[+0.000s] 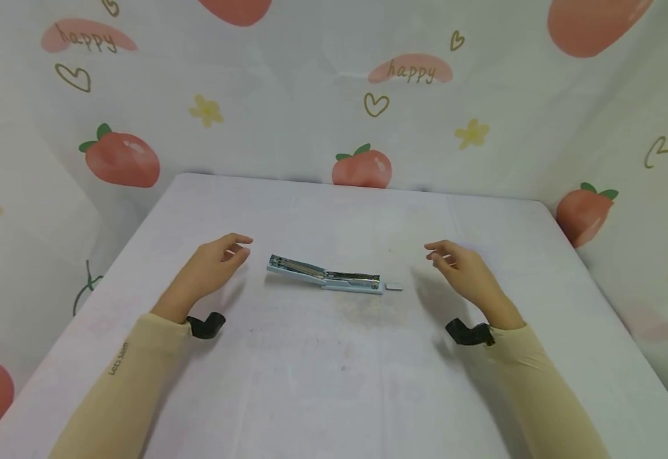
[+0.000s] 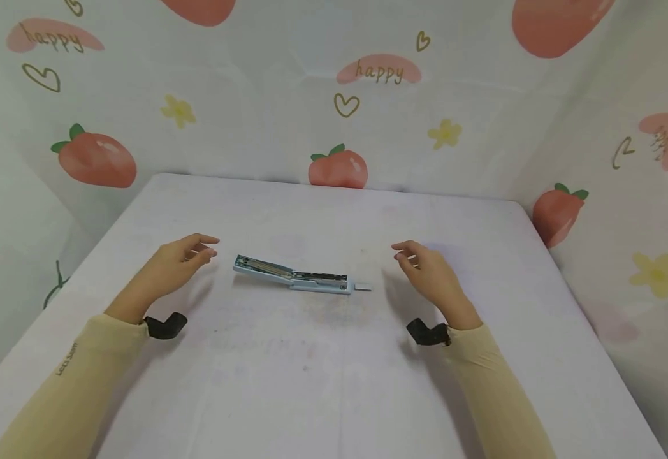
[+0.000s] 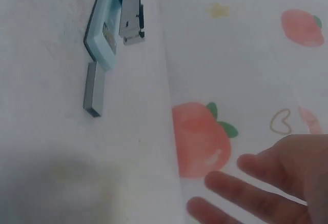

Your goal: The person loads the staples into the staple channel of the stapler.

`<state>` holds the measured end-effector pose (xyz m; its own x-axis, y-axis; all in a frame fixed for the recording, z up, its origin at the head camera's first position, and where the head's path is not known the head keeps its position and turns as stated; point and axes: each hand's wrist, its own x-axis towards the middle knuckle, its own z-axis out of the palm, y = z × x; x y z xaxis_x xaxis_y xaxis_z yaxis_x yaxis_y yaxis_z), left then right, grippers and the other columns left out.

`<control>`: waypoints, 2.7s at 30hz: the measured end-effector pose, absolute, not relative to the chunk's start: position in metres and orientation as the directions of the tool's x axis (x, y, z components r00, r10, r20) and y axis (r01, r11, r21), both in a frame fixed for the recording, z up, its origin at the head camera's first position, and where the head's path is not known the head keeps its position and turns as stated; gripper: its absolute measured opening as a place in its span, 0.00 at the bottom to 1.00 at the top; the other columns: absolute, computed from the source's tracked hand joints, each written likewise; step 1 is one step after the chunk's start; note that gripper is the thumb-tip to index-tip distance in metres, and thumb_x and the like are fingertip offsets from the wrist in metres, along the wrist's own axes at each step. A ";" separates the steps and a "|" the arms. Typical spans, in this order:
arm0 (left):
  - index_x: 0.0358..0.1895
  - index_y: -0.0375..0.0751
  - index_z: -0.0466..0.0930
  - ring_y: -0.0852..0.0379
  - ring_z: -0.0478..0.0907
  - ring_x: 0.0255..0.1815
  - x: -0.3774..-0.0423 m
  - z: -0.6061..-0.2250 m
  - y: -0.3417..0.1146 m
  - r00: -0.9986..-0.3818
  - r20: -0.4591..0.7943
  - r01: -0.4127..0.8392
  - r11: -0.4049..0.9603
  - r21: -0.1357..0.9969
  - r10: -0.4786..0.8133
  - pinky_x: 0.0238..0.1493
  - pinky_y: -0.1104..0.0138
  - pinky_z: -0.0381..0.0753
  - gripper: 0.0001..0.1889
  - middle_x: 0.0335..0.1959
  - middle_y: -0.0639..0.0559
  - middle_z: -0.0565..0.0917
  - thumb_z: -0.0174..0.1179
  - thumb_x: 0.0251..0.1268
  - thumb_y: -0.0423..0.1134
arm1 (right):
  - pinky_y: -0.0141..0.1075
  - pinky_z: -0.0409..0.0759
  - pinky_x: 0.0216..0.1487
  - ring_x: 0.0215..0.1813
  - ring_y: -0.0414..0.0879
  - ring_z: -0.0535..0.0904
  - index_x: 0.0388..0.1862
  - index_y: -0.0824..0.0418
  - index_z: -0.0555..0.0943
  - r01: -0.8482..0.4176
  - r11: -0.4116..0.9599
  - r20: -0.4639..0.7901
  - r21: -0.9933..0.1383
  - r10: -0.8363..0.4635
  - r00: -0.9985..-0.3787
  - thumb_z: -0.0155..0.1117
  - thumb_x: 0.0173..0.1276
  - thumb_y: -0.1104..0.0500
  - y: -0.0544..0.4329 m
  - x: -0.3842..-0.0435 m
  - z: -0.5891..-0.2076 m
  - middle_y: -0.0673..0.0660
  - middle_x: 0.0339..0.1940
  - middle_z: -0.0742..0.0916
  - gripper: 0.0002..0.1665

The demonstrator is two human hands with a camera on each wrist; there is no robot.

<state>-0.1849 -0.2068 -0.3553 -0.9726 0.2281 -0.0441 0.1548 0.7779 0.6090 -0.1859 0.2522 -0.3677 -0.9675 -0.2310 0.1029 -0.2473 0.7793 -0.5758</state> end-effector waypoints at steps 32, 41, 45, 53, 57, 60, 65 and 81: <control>0.73 0.35 0.55 0.40 0.70 0.61 -0.198 -0.379 -0.178 -0.886 -0.269 -0.167 0.281 0.945 0.378 0.58 0.55 0.78 0.35 0.71 0.32 0.54 0.60 0.65 0.31 | 0.31 0.77 0.47 0.48 0.50 0.81 0.58 0.66 0.77 -0.134 0.533 -0.100 -0.835 -0.387 -0.917 0.68 0.64 0.60 0.230 -0.208 -0.415 0.65 0.49 0.84 0.24; 0.72 0.35 0.58 0.42 0.67 0.61 -0.200 -0.383 -0.177 -0.885 -0.277 -0.173 0.288 0.942 0.374 0.53 0.66 0.80 0.35 0.70 0.32 0.52 0.62 0.62 0.28 | 0.27 0.74 0.42 0.41 0.45 0.75 0.51 0.67 0.80 -0.151 0.574 -0.143 -0.805 -0.434 -0.890 0.74 0.57 0.61 0.226 -0.213 -0.415 0.61 0.40 0.83 0.23; 0.71 0.36 0.60 0.49 0.72 0.53 -0.200 -0.383 -0.177 -0.891 -0.265 -0.149 0.315 0.937 0.368 0.51 0.69 0.79 0.34 0.64 0.34 0.61 0.62 0.62 0.29 | 0.27 0.73 0.41 0.40 0.45 0.74 0.47 0.66 0.82 -0.172 0.599 -0.143 -0.782 -0.441 -0.886 0.75 0.56 0.61 0.225 -0.214 -0.416 0.59 0.38 0.82 0.21; 0.69 0.32 0.63 0.59 0.78 0.43 -0.202 -0.387 -0.176 -0.898 -0.256 -0.143 0.312 0.939 0.358 0.46 0.73 0.79 0.31 0.55 0.38 0.71 0.62 0.62 0.27 | 0.31 0.73 0.42 0.40 0.45 0.74 0.45 0.67 0.82 -0.176 0.629 -0.151 -0.757 -0.431 -0.889 0.75 0.56 0.61 0.223 -0.215 -0.419 0.58 0.37 0.82 0.19; 0.68 0.32 0.64 0.60 0.78 0.43 -0.204 -0.388 -0.175 -0.900 -0.253 -0.138 0.319 0.938 0.356 0.45 0.74 0.79 0.30 0.54 0.38 0.72 0.62 0.61 0.27 | 0.32 0.73 0.43 0.40 0.45 0.74 0.45 0.66 0.82 -0.176 0.639 -0.153 -0.749 -0.426 -0.892 0.75 0.56 0.61 0.223 -0.215 -0.418 0.58 0.38 0.82 0.19; 0.67 0.32 0.65 0.61 0.78 0.42 -0.204 -0.389 -0.174 -0.899 -0.247 -0.129 0.318 0.939 0.363 0.45 0.74 0.78 0.29 0.52 0.38 0.72 0.61 0.62 0.27 | 0.31 0.72 0.41 0.40 0.45 0.73 0.46 0.67 0.82 -0.173 0.631 -0.154 -0.756 -0.429 -0.890 0.75 0.57 0.61 0.222 -0.215 -0.418 0.58 0.39 0.82 0.19; 0.66 0.31 0.65 0.61 0.78 0.42 -0.205 -0.391 -0.172 -0.899 -0.252 -0.135 0.320 0.938 0.359 0.44 0.75 0.79 0.28 0.52 0.38 0.73 0.62 0.62 0.27 | 0.30 0.71 0.40 0.41 0.46 0.73 0.46 0.69 0.82 -0.171 0.613 -0.150 -0.771 -0.436 -0.887 0.74 0.57 0.63 0.222 -0.215 -0.419 0.60 0.40 0.82 0.19; 0.64 0.32 0.67 0.60 0.79 0.44 -0.207 -0.389 -0.176 -0.901 -0.275 -0.160 0.331 0.930 0.335 0.45 0.74 0.80 0.26 0.51 0.41 0.74 0.61 0.63 0.27 | 0.29 0.72 0.41 0.39 0.43 0.72 0.43 0.66 0.83 -0.188 0.623 -0.148 -0.760 -0.447 -0.882 0.72 0.59 0.63 0.221 -0.217 -0.418 0.56 0.37 0.82 0.14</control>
<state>-0.2073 -0.1755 -0.3888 -0.9012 0.3351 -0.2749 -0.1604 0.3313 0.9298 -0.2169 0.2211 -0.4182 -0.8821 -0.4472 -0.1479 -0.1883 0.6226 -0.7595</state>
